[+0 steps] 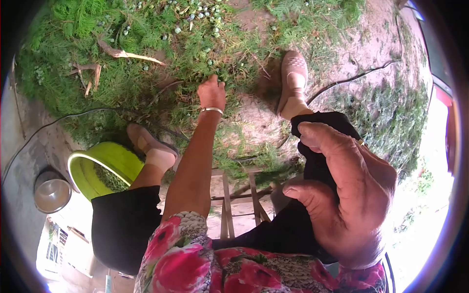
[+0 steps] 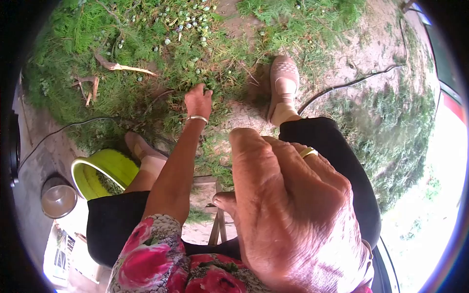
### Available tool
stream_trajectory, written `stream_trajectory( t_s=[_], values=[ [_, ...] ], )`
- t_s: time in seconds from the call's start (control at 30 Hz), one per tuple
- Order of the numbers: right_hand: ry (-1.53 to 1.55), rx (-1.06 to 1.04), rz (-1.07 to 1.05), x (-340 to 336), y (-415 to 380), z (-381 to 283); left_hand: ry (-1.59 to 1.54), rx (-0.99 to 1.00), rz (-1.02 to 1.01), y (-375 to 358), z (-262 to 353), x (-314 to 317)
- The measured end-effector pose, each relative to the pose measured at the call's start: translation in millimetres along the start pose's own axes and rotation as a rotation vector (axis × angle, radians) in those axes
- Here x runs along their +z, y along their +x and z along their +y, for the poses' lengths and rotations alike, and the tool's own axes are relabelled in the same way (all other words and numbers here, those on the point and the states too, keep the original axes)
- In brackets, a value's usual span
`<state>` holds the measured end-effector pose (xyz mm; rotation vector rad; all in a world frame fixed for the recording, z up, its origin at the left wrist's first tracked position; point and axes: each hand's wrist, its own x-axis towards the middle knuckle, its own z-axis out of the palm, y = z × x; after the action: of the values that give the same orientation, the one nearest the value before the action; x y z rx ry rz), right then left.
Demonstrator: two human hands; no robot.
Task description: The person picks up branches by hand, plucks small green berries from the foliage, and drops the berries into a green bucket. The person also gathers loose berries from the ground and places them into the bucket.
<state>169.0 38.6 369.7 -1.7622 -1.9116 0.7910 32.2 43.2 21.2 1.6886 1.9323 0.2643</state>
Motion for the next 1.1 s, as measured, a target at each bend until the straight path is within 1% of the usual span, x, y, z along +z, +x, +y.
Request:
stream_trajectory(
  t_s=[0.07, 0.13, 0.17, 0.23, 0.27, 0.33, 0.37, 0.47, 0.5, 0.53, 0.6, 0.63, 0.67, 0.73, 0.77, 0.8, 0.87, 0.9, 0.93, 1.0, 1.03, 1.07, 1.1],
  values=[
    [0.046, -0.028, 0.001, -1.4, -6.8, 7.7, -0.01, -0.018, -0.016, 0.7, -1.9, 8.3],
    [0.031, -0.019, -0.012, -3.7, -1.3, -1.4, 0.054, 0.097, -0.06, 6.0, -11.1, 7.9],
    [0.025, -0.016, -0.017, -5.4, 2.0, -6.9, 0.058, 0.099, -0.059, 5.0, -19.5, 3.5],
    [0.011, -0.008, -0.029, -9.1, 6.0, -12.8, -0.991, -0.456, -0.383, -5.3, -25.8, -25.6],
    [0.011, -0.007, -0.029, -10.4, 6.4, -13.1, -0.99, -0.457, -0.384, -14.1, -34.2, -34.1],
    [0.112, 0.023, -0.008, -11.1, 5.5, -12.0, -1.592, -0.668, -0.48, -29.0, -47.4, -47.2],
    [0.115, 0.024, -0.011, -9.8, 3.7, -9.7, -1.59, -0.673, -0.478, -31.4, -47.5, -47.5],
    [0.09, -0.068, 0.011, -1.3, -9.8, 11.7, -1.57, -0.652, -0.456, -32.4, -28.1, -43.7],
    [0.079, -0.096, 0.019, 0.7, -13.2, 18.2, -1.36, -0.721, -0.338, -27.4, -17.0, -37.6],
    [0.069, -0.122, 0.027, 1.4, -14.6, 21.0, -1.361, -0.721, -0.343, -23.3, -9.1, -28.7],
    [0.037, -0.102, 0.0, -3.4, -11.3, 16.1, -0.828, -0.258, -0.116, -11.8, 2.0, -7.6],
    [0.007, -0.086, -0.028, -4.8, -9.8, 14.5, -0.514, -0.154, -0.01, -2.7, 5.2, 5.3],
    [0.003, -0.084, -0.029, -4.5, -9.0, 15.2, -0.517, -0.154, -0.013, 0.8, 6.7, 16.1],
    [0.018, -0.118, -0.007, -3.8, -7.6, 16.4, 0.053, 0.009, 0.145, 5.4, 17.5, 21.1],
    [0.016, -0.118, -0.011, -3.9, -7.2, 16.6, 0.035, -0.07, 0.057, 8.8, 16.5, 22.6],
    [0.027, -0.098, -0.013, -4.5, -6.7, 16.6, 0.033, -0.07, 0.055, 11.5, 13.5, 21.1],
    [0.041, -0.076, -0.011, -4.9, -7.5, 16.5, -0.08, -0.003, -0.054, 16.8, 2.1, 12.6],
    [0.048, -0.076, -0.009, -5.2, -7.6, 16.9, -0.661, -0.262, -0.14, 12.7, -5.2, 7.5],
    [0.054, -0.076, -0.006, -5.3, -8.1, 17.2, -0.659, -0.26, -0.139, 7.6, -10.0, -3.1],
    [0.071, -0.074, -0.005, -4.1, -10.0, 17.1, -1.356, -0.535, -0.276, -2.7, -19.1, -22.4],
    [0.08, -0.076, -0.007, -3.3, -10.9, 16.8, -1.424, -0.471, -0.221, -6.7, -20.4, -21.7],
    [0.086, -0.078, -0.008, -2.7, -11.3, 16.8, -1.423, -0.472, -0.216, -8.8, -17.8, -20.9],
    [0.09, -0.08, -0.009, -2.6, -11.4, 16.9, -1.325, -0.496, -0.252, -10.5, -4.4, -25.5]
  ],
)
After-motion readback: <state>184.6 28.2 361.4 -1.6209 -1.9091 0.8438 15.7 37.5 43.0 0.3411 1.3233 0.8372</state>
